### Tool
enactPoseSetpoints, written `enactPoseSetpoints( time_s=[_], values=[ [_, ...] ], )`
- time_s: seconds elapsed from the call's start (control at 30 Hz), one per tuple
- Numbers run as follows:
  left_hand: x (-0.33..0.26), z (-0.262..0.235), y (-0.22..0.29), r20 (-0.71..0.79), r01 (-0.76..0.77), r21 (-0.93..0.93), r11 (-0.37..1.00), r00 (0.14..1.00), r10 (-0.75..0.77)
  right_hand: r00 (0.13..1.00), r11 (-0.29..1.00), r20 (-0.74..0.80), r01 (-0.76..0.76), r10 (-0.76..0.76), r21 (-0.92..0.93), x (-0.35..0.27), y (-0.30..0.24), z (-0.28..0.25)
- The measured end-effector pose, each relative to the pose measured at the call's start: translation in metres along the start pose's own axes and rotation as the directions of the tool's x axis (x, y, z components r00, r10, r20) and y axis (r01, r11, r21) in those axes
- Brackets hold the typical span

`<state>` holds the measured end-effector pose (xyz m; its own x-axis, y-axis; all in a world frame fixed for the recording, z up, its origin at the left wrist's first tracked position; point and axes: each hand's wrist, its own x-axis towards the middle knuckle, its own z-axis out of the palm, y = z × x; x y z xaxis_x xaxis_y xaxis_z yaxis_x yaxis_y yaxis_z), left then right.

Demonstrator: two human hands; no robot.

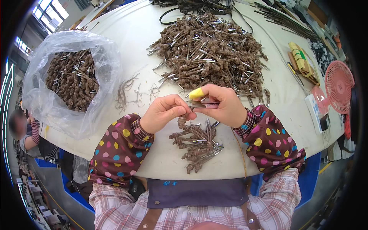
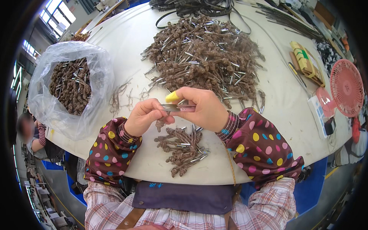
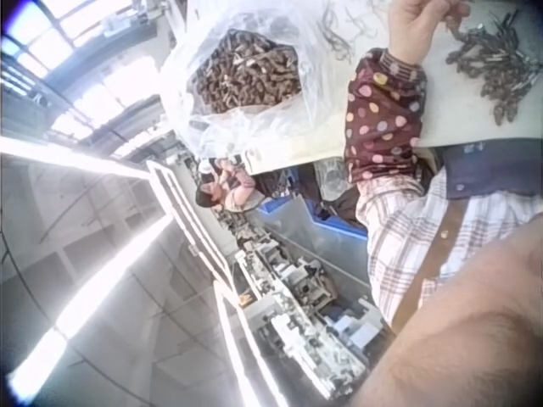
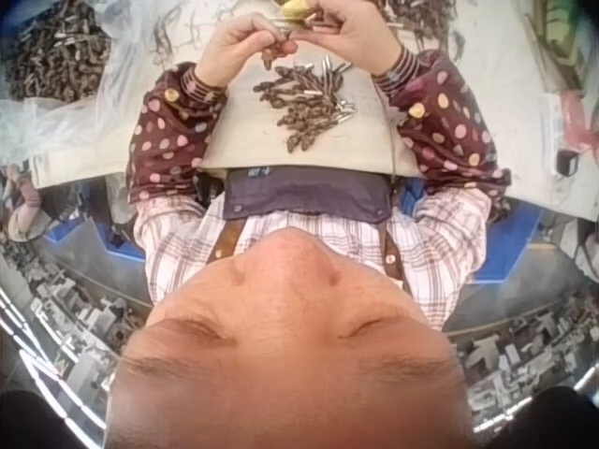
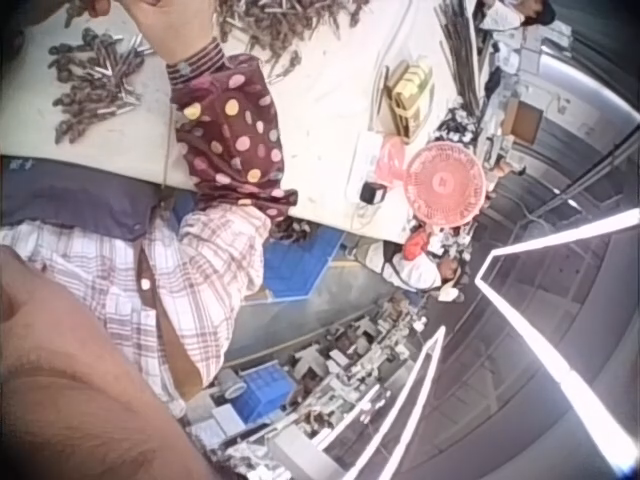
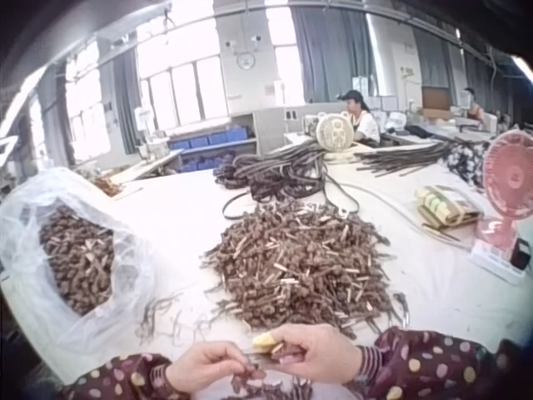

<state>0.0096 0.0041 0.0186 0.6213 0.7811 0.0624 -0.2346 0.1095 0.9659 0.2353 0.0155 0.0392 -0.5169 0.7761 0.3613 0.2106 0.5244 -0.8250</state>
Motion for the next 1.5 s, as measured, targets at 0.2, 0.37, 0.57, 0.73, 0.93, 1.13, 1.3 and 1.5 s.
enactPoseSetpoints(
  time_s=[0.2,0.37,0.57,0.73,0.93,1.13,1.3,1.5],
  values=[
    [0.002,-0.006,0.001,-0.193,-0.129,0.373,0.919,0.958,0.213,0.971,0.994,-0.24,-0.005,-0.022,-0.112,-0.001,0.0,0.001],
    [0.003,-0.005,0.001,-0.204,-0.134,0.599,0.789,0.928,0.313,0.994,0.977,-0.079,0.057,-0.074,-0.204,-0.003,-0.002,0.01],
    [0.006,-0.004,0.001,-0.117,-0.175,0.757,0.629,0.911,0.394,0.996,0.956,-0.053,0.056,-0.075,-0.288,-0.003,0.003,0.009],
    [0.007,-0.003,0.002,-0.059,-0.198,0.808,0.555,0.91,0.411,0.997,0.95,-0.025,0.059,-0.07,-0.305,-0.004,0.003,0.009],
    [0.008,-0.005,0.0,0.018,-0.228,0.866,0.446,0.904,0.428,0.997,0.936,0.013,0.077,-0.077,-0.344,-0.004,0.005,0.008],
    [0.008,0.001,0.004,0.025,-0.221,0.894,0.39,0.894,0.448,0.995,0.932,0.017,0.096,-0.096,-0.35,-0.005,0.006,0.009],
    [0.007,0.0,0.005,0.028,-0.23,0.889,0.396,0.89,0.456,0.998,0.95,-0.006,0.065,-0.07,-0.304,-0.004,0.007,0.011],
    [0.007,-0.001,0.006,0.032,-0.211,0.892,0.4,0.912,0.408,0.995,0.938,0.008,0.094,-0.097,-0.334,-0.005,0.009,0.009]
  ],
)
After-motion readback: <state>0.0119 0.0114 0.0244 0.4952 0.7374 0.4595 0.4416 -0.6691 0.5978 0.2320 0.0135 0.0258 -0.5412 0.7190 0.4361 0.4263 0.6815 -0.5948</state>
